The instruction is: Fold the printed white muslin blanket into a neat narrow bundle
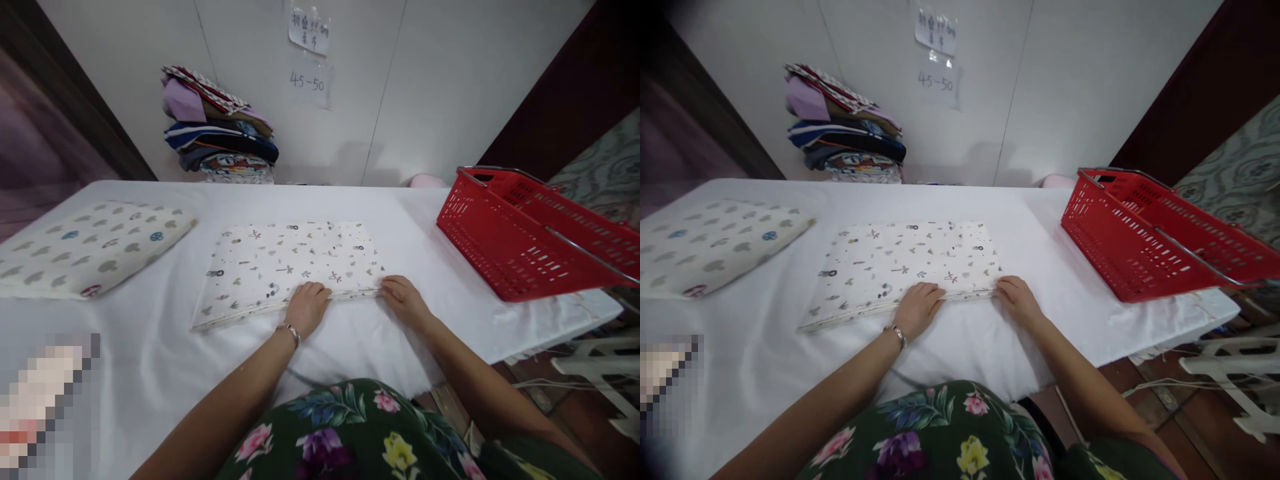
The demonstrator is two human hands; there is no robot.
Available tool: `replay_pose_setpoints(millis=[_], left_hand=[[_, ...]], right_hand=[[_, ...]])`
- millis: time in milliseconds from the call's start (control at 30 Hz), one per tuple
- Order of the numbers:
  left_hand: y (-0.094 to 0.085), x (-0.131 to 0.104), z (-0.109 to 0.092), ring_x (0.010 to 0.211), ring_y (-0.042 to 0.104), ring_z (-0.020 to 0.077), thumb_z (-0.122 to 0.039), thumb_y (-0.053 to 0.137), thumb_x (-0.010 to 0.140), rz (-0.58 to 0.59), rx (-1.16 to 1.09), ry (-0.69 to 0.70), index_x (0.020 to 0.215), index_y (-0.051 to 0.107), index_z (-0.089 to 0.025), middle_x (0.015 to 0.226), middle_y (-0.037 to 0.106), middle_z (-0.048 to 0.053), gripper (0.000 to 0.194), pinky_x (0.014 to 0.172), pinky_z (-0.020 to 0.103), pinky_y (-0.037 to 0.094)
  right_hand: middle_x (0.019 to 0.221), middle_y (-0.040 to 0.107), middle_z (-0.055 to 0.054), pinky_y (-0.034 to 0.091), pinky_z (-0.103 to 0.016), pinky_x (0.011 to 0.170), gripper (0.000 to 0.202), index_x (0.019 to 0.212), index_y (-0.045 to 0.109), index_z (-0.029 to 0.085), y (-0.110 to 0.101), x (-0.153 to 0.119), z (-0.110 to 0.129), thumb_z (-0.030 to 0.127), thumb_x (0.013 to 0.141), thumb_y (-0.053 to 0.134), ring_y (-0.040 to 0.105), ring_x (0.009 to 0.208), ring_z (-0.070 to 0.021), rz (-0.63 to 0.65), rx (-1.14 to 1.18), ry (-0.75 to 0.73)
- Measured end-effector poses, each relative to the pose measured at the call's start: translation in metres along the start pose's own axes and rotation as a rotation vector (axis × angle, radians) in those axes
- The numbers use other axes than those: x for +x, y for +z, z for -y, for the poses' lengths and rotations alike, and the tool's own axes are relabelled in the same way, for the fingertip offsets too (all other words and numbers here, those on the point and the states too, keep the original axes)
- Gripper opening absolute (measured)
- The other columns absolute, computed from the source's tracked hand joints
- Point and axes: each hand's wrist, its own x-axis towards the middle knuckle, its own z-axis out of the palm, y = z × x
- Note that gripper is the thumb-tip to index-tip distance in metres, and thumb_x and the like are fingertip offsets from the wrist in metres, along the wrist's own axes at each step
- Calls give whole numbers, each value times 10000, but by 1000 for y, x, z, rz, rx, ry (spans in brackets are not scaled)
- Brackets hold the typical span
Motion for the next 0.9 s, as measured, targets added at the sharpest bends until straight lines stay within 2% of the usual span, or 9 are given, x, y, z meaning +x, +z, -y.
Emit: replay_pose_setpoints(millis=[133,233,433,600,733,900], left_hand=[[0,0,1,914,488,213,-226,467,877,1,-1,3,996,601,-196,958,595,63,181,794,364,401],[0,0,1,906,491,214,-230,472,875,-1,-2,-3,988,606,-194,945,597,62,179,786,364,405],[0,0,2,898,492,220,-225,477,870,-19,-12,9,978,614,-194,947,602,68,177,778,368,410],[0,0,3,902,495,221,-227,470,873,-23,-27,10,985,615,-198,949,600,72,186,780,373,411],[1,-1,4,903,497,219,-226,464,874,-32,-47,20,989,616,-211,945,598,73,191,776,374,411],[2,-1,5,902,497,219,-224,475,867,-27,-49,18,987,615,-217,949,597,69,185,772,377,409]], right_hand=[[954,617,-61,482,-330,734,195,896,637,215,-6,0,-11,328,867,481,576,877,-192,-156,172,231],[894,618,-45,459,-293,640,181,831,650,212,-8,2,-14,328,833,511,575,801,-177,-164,207,335],[944,596,-59,444,-306,680,214,780,637,196,-1,8,-12,364,815,507,559,849,-186,-100,110,371],[832,593,-34,425,-328,702,272,691,583,197,4,13,-9,455,768,547,546,750,-181,-26,20,489],[879,595,-33,421,-316,710,236,634,534,199,3,17,-8,411,737,548,547,781,-178,-48,99,515],[833,580,-31,410,-305,687,206,564,504,201,-2,22,-9,352,703,525,538,776,-179,-90,165,487]])
